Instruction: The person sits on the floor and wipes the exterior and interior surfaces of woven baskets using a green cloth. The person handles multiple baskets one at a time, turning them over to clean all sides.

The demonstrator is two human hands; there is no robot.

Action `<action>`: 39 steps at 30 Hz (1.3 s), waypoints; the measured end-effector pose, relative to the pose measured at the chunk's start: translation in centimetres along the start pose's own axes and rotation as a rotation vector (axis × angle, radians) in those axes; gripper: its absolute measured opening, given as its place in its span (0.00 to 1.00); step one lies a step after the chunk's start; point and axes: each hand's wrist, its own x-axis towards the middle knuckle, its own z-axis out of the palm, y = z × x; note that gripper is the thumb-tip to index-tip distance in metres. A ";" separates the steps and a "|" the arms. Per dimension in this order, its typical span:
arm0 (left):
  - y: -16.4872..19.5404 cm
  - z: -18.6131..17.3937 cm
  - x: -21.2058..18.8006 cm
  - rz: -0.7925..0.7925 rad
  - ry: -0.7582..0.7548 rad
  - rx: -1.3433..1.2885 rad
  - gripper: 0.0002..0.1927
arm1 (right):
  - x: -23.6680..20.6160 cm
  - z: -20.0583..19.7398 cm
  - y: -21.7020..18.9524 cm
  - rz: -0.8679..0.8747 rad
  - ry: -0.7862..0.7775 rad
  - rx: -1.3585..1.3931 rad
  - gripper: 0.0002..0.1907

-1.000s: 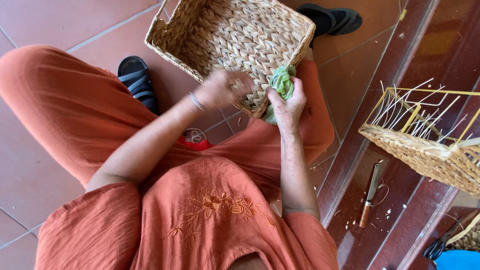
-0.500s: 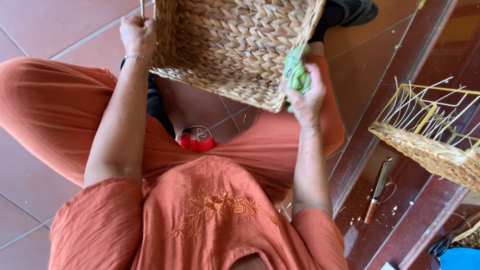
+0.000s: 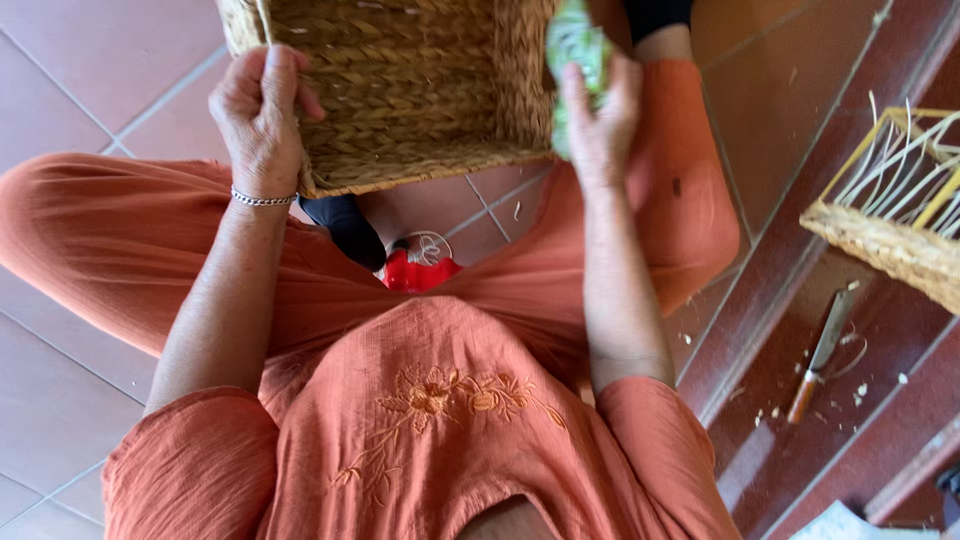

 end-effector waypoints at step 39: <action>-3.9 -0.9 -1.4 -0.124 0.092 -0.053 0.17 | -11.3 8.5 -11.9 -0.388 -0.485 -0.227 0.18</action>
